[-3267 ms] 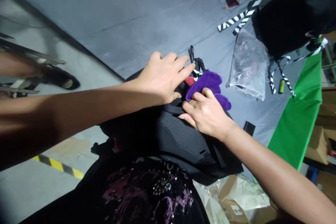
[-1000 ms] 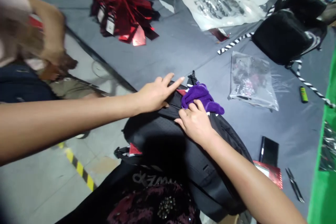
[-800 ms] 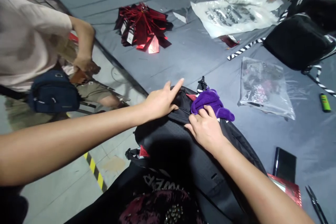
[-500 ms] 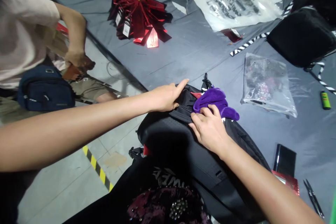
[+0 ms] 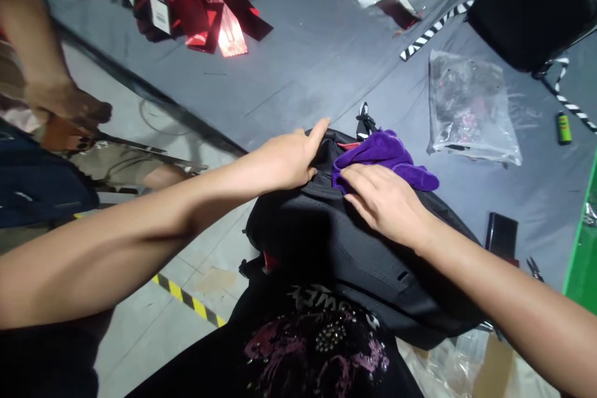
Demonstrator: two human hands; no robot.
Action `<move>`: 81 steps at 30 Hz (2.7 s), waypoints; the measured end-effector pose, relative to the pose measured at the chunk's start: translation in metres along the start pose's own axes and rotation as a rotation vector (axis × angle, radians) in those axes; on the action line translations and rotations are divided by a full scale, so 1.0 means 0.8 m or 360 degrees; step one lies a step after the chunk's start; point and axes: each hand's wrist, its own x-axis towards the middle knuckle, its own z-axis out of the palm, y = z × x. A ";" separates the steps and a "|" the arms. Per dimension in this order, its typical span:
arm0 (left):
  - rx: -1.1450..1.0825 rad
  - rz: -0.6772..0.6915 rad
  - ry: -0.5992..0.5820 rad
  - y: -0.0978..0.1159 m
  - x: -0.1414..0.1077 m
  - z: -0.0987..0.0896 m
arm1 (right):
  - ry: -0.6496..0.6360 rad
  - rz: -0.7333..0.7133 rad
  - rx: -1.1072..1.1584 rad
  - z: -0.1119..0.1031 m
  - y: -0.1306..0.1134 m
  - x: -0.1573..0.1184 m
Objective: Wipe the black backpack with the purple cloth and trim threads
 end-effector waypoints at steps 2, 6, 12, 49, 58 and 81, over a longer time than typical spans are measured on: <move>-0.0015 -0.0017 0.0020 0.000 -0.001 0.002 | -0.0121 0.0149 -0.0246 -0.007 -0.010 0.002; 0.0015 -0.0006 0.0054 0.003 -0.002 0.000 | -0.0406 0.0330 -0.0181 -0.011 -0.017 0.024; 0.0047 -0.0002 -0.0025 0.001 0.001 -0.005 | -0.0527 -0.0074 0.0450 0.004 0.000 0.056; -0.0052 0.0032 0.0027 -0.006 0.009 0.005 | -0.0487 -0.0380 -0.0214 0.007 0.015 0.045; -0.0096 0.0041 0.0040 -0.008 0.007 0.004 | -0.0439 -0.0354 -0.0141 0.013 0.016 0.047; -0.0022 0.0066 0.0081 -0.007 0.008 0.005 | -0.0278 -0.0197 0.0005 0.017 -0.003 0.048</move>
